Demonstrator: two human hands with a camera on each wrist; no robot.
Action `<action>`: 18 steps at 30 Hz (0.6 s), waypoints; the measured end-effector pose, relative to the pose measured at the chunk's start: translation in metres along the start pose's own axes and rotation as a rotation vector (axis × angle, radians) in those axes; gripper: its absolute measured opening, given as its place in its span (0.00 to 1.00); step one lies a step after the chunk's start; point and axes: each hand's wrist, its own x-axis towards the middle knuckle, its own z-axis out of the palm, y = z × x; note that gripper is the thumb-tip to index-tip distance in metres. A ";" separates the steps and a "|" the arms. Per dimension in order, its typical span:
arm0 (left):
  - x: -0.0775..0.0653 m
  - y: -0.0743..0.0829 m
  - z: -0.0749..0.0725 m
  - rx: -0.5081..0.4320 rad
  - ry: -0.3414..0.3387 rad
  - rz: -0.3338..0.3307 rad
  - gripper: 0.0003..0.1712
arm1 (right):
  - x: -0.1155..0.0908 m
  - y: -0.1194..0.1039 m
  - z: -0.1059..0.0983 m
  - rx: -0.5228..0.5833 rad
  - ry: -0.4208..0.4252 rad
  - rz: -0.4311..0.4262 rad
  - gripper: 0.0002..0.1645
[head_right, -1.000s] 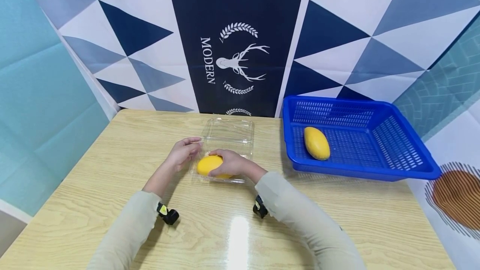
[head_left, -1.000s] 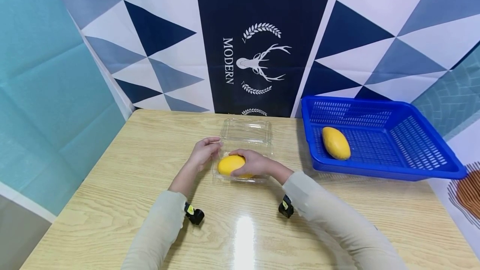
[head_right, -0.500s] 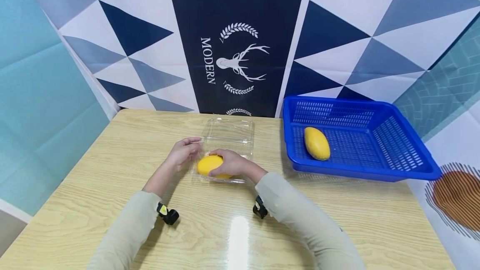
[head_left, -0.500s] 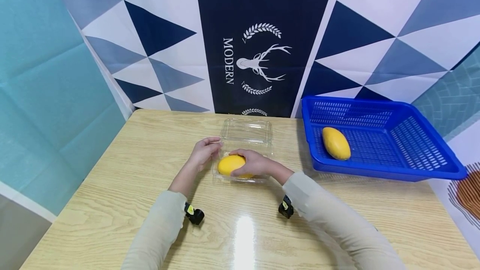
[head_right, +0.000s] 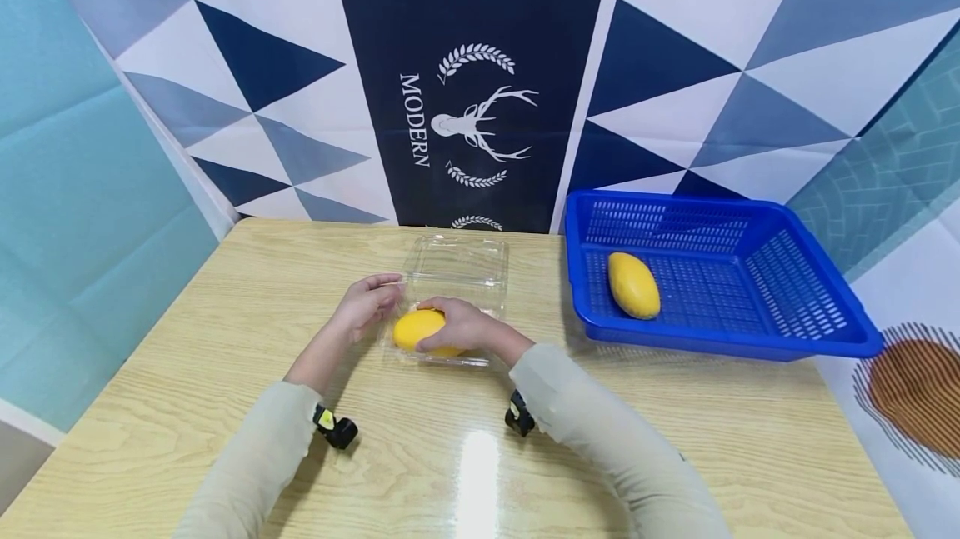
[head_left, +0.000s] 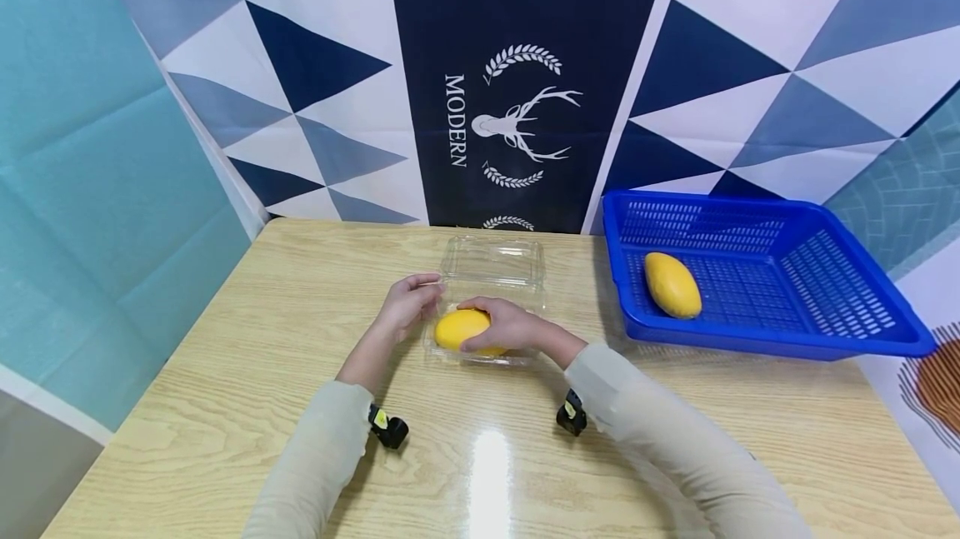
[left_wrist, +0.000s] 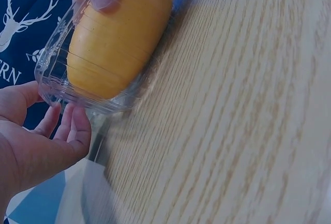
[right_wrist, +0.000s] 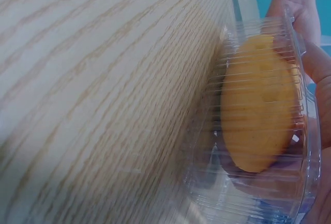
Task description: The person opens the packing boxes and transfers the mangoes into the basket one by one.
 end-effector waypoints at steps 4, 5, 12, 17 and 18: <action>0.012 -0.010 -0.002 -0.016 0.012 -0.002 0.25 | 0.000 -0.001 0.001 0.007 -0.002 -0.007 0.43; 0.015 -0.013 -0.003 -0.019 0.016 -0.001 0.25 | 0.000 -0.001 0.001 0.009 -0.004 -0.006 0.43; 0.017 -0.017 -0.003 -0.012 0.034 0.011 0.24 | -0.001 -0.002 0.002 0.011 -0.004 0.000 0.43; 0.017 -0.017 -0.003 -0.012 0.029 0.015 0.24 | -0.002 -0.003 0.001 0.022 -0.003 -0.004 0.43; 0.017 -0.017 -0.003 -0.015 0.029 0.015 0.23 | -0.001 -0.003 0.001 0.023 -0.002 -0.005 0.43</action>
